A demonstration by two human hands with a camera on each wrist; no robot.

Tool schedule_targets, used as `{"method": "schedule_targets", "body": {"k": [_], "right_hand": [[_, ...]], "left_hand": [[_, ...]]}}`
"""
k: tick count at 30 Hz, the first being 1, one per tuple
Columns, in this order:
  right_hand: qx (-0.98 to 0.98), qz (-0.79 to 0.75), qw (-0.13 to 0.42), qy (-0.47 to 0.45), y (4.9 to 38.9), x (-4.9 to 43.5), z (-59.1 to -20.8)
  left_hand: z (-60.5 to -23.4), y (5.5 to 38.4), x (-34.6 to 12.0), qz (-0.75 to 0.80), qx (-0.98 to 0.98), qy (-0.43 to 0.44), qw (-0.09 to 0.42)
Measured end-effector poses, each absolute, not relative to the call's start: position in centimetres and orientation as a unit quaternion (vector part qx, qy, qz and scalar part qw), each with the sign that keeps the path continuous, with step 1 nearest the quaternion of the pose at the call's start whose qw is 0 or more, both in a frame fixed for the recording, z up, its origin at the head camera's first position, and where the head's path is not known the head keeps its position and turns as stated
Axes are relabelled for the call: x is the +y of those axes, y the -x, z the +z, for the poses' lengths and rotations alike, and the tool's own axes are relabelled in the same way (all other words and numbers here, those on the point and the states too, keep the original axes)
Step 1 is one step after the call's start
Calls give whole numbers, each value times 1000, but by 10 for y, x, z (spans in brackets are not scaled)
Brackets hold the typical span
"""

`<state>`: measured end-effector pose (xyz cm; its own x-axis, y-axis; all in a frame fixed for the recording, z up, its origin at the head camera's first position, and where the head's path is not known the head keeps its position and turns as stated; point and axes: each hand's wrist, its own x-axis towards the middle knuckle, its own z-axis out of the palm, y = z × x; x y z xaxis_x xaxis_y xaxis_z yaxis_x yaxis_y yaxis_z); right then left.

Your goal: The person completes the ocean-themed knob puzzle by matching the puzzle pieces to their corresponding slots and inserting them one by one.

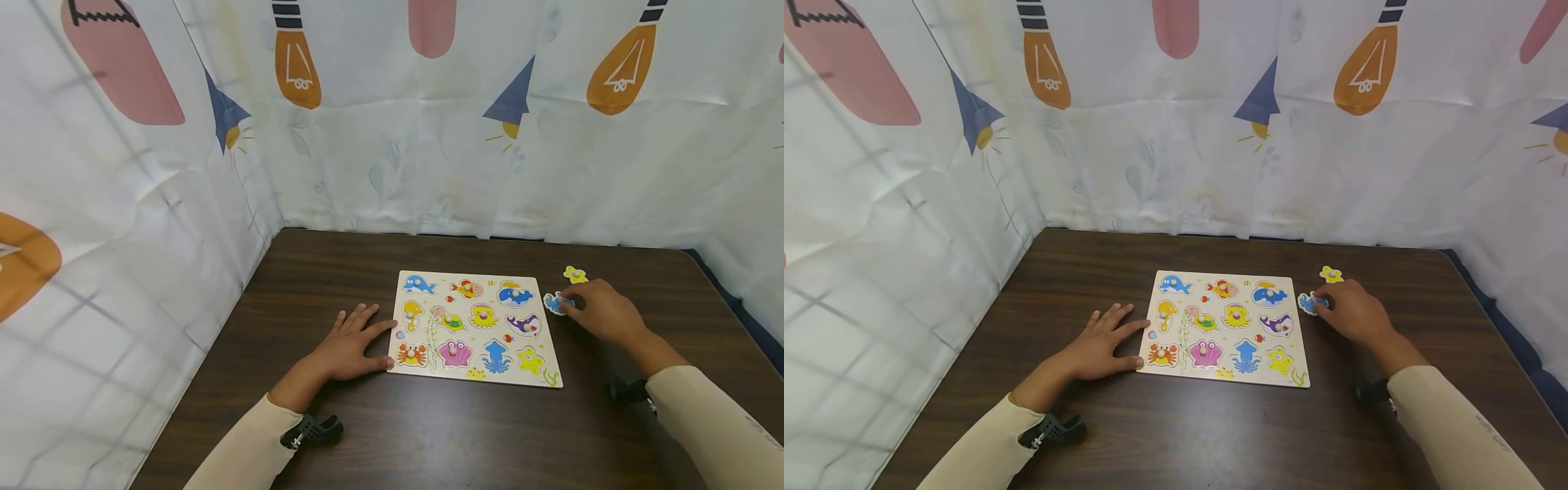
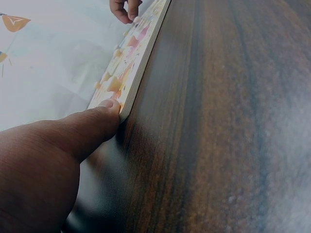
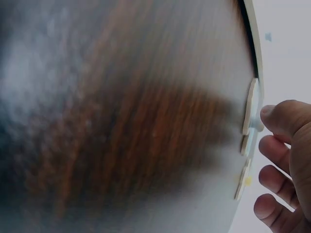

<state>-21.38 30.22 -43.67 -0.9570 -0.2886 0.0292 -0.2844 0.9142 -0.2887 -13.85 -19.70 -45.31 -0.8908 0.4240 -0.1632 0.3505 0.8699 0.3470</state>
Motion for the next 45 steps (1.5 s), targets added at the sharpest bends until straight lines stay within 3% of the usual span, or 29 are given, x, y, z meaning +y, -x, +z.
{"method": "schedule_targets", "body": {"k": [21,45], "right_hand": [[981,-142,21,129,225,301,-447],[973,-144,-9,181,200,287,-420]], "left_hand": [[-455,138,-197,156,960,-198,120],[-456,140,-198,151,960,-199,124]]}}
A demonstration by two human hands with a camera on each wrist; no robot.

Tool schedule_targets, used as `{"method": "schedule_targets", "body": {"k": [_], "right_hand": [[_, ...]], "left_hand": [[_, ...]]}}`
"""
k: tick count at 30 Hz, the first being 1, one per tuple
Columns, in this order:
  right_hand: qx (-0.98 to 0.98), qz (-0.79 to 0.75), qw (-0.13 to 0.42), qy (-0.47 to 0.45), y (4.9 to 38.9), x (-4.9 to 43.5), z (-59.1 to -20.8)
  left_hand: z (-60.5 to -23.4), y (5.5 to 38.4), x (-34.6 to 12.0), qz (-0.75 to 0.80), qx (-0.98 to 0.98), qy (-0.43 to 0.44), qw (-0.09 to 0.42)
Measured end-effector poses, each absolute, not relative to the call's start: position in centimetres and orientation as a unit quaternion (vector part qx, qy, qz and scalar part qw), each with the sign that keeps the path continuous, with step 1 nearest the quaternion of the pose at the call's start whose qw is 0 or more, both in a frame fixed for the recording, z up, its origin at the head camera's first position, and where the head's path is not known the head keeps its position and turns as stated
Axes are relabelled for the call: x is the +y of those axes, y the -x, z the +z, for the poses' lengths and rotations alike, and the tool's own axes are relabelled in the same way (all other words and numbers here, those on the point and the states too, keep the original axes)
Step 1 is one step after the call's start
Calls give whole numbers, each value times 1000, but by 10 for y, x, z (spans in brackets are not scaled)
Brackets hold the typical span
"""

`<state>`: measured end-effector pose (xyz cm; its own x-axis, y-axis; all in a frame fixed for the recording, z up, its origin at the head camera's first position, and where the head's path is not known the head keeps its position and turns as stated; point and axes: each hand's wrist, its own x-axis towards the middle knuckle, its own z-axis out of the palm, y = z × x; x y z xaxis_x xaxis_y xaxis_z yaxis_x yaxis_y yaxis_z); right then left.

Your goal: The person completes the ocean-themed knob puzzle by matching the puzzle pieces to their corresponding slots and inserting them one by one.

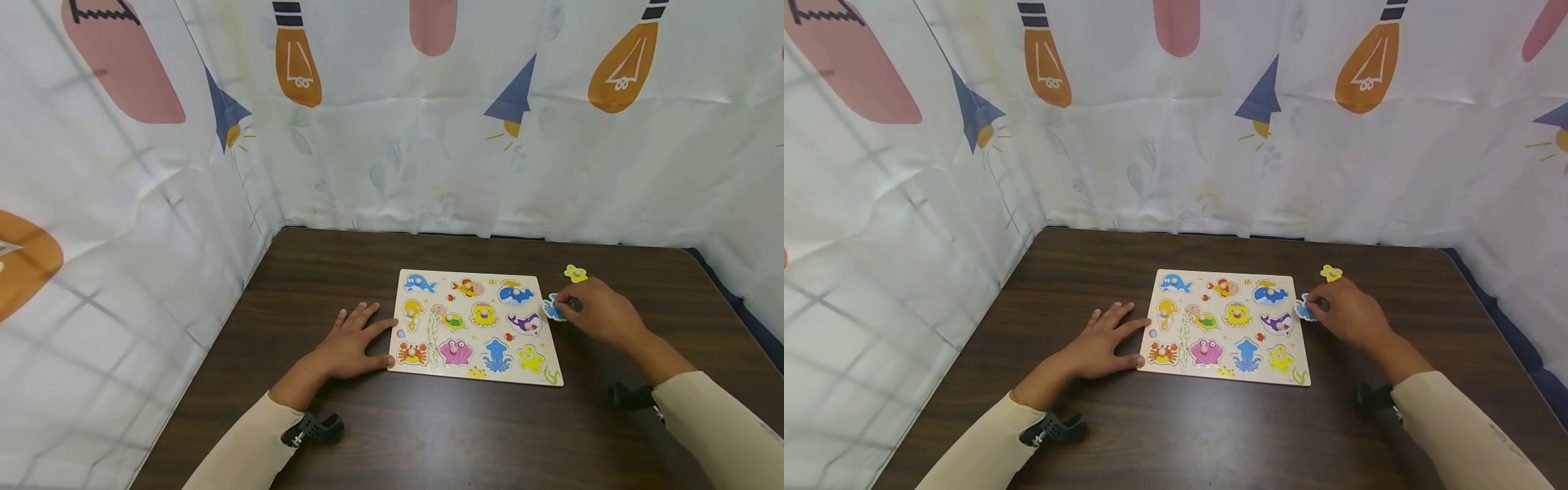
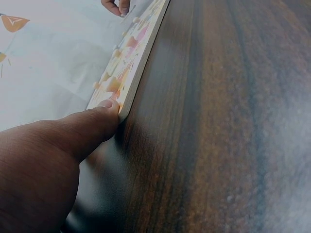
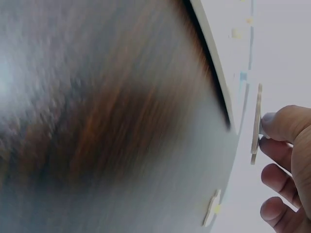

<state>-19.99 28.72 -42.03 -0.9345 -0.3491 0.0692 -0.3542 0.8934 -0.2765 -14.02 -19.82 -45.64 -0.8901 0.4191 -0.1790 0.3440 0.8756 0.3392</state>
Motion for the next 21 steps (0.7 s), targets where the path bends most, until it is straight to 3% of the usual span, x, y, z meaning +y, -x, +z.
{"method": "schedule_targets", "body": {"k": [21], "right_hand": [[-954,154,39,-254,161,240,-416]], "left_hand": [[-454,139,-197,152,961,-197,124]]}}
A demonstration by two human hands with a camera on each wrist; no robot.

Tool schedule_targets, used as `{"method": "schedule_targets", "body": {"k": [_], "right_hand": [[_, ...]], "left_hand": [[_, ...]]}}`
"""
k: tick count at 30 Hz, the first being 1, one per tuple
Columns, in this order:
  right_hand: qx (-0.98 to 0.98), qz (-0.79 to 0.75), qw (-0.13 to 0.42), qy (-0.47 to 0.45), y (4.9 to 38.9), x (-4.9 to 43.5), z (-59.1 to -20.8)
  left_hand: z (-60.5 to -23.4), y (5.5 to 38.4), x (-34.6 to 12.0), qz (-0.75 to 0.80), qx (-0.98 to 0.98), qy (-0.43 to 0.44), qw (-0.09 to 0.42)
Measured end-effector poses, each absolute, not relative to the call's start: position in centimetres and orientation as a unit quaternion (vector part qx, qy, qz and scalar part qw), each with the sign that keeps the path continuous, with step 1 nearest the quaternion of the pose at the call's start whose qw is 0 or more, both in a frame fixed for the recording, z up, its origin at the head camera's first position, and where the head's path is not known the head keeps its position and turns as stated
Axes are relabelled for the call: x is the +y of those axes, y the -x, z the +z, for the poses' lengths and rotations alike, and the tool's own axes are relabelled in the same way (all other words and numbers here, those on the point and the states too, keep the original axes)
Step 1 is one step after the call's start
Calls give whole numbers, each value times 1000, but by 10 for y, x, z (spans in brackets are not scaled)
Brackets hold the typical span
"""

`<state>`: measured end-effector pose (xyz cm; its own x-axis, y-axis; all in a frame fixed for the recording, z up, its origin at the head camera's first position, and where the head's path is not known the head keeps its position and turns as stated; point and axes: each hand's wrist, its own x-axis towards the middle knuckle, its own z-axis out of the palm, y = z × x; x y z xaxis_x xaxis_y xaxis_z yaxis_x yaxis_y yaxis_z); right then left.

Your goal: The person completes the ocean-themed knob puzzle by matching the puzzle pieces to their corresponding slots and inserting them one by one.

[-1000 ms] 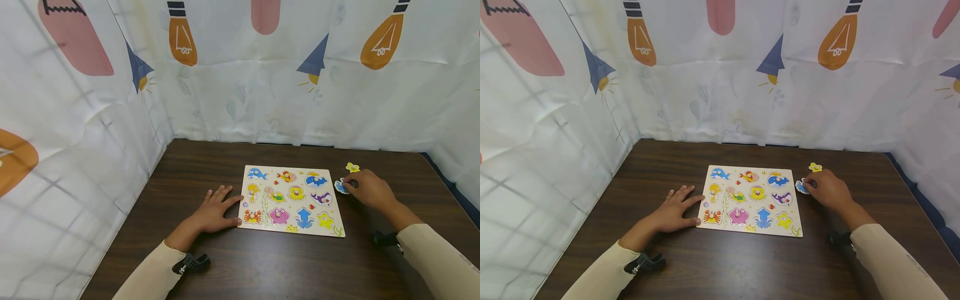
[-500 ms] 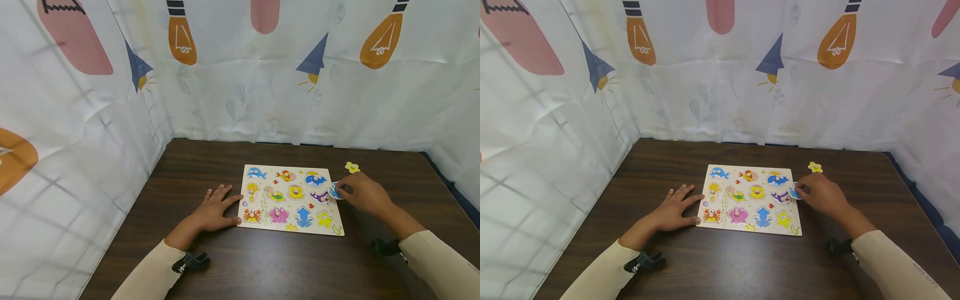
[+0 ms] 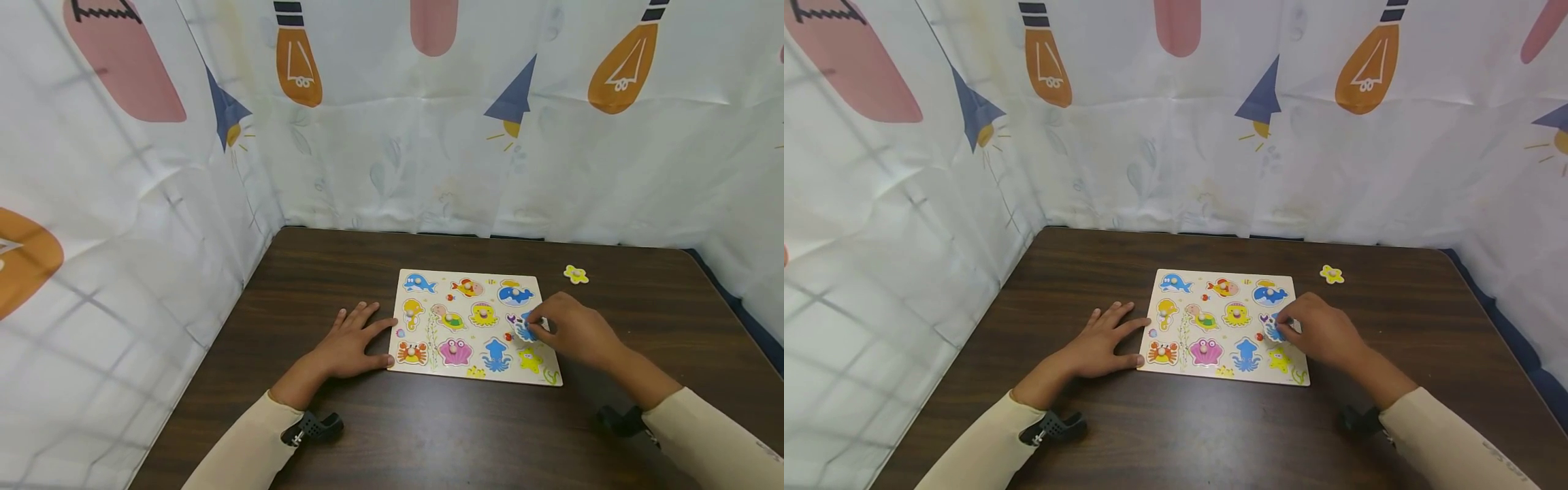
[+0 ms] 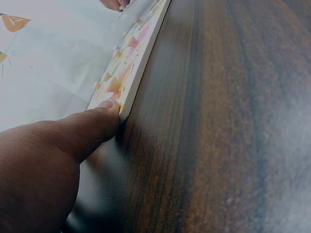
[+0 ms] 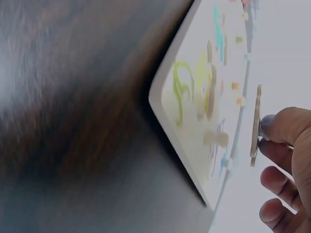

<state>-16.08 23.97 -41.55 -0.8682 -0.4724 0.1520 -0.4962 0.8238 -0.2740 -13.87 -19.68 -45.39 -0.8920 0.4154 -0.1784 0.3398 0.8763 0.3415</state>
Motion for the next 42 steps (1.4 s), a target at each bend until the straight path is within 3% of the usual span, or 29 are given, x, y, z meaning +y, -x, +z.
{"method": "schedule_targets", "body": {"k": [30,42], "right_hand": [[-915,166,16,-368,146,195,-443],[-919,157,26,-361,145,190,-444]], "left_hand": [[-455,139,-198,161,958,-205,119],[-453,139,-198,165,957,-210,113]]}}
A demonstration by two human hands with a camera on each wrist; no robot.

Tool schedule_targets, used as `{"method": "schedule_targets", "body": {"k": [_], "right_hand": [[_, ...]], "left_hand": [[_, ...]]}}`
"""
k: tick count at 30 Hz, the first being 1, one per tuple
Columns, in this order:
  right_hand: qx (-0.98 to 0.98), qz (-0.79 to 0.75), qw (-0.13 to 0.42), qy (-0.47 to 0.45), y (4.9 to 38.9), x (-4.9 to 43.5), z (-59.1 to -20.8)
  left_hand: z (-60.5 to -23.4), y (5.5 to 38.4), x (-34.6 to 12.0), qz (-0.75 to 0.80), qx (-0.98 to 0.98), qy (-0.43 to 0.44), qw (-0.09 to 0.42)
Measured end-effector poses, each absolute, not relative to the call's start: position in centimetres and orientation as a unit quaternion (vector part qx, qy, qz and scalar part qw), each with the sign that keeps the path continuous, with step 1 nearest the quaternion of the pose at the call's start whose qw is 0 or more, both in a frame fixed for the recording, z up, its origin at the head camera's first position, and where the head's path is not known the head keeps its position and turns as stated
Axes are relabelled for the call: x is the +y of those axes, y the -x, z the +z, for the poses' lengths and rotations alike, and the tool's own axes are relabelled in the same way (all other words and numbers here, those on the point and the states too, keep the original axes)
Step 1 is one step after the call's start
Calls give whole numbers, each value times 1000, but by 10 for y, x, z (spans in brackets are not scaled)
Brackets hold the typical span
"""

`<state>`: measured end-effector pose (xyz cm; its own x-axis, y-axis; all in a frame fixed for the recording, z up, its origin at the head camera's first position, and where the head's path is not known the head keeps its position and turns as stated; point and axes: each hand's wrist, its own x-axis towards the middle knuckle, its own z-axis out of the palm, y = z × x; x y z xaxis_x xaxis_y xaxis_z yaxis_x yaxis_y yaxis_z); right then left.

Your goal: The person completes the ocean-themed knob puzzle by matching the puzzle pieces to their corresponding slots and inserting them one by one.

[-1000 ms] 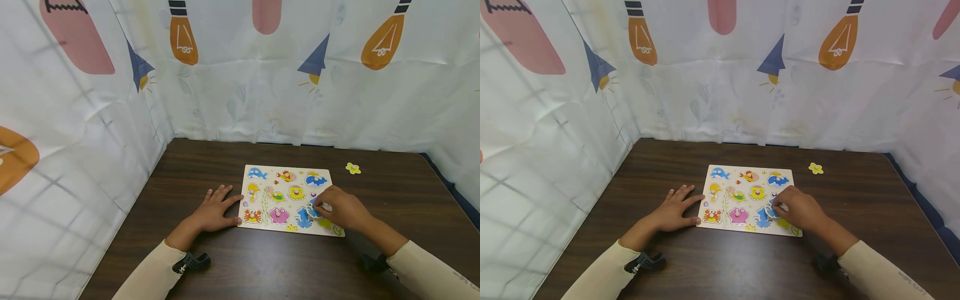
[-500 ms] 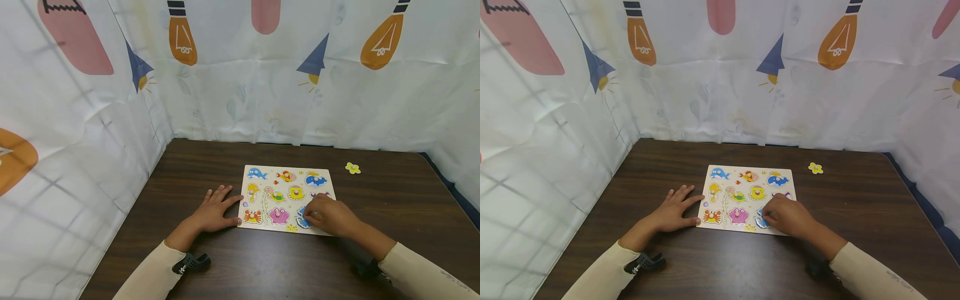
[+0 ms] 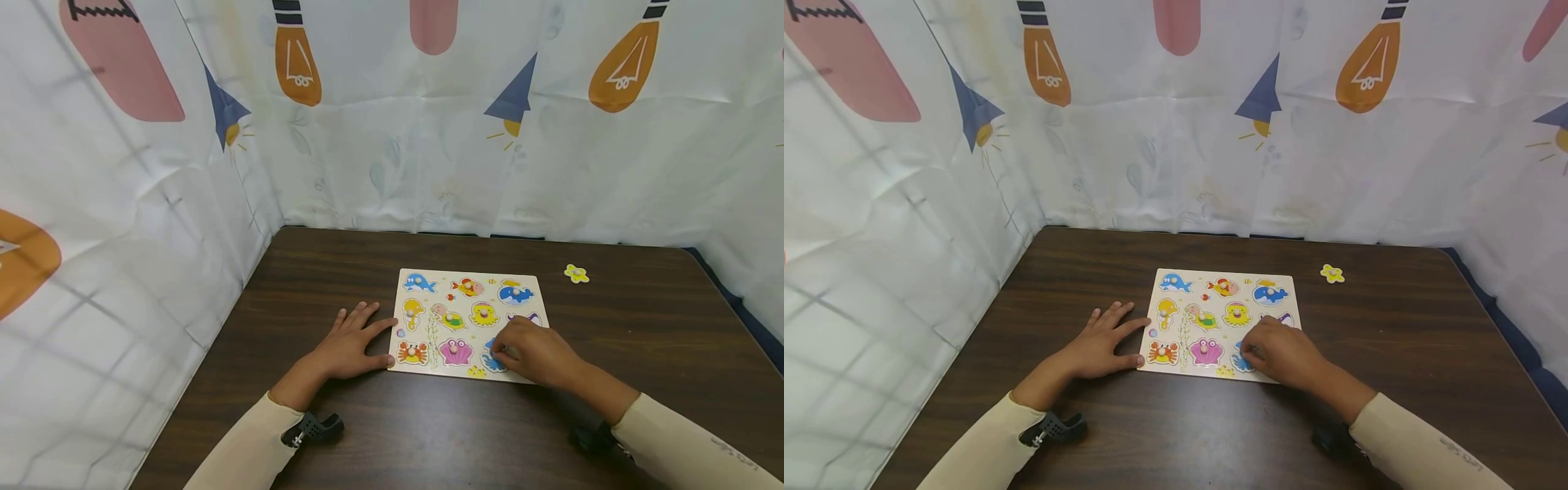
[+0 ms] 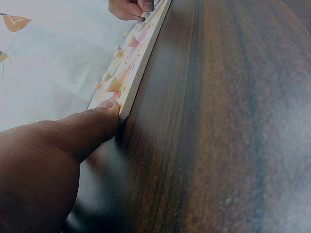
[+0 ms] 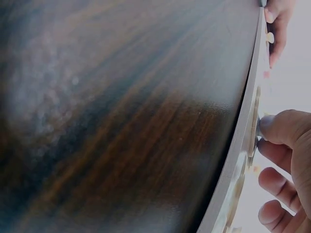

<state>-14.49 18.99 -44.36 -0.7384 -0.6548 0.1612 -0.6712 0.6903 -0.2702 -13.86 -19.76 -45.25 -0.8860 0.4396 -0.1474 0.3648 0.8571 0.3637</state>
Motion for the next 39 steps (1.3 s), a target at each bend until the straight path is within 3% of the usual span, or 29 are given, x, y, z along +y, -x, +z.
{"method": "schedule_targets", "body": {"k": [23,39], "right_hand": [[-922,151,-1,-355,148,194,-439],[-968,140,5,-206,195,263,-429]], "left_hand": [[-456,141,-199,161,958,-205,121],[-454,139,-198,163,958,-207,115]]}}
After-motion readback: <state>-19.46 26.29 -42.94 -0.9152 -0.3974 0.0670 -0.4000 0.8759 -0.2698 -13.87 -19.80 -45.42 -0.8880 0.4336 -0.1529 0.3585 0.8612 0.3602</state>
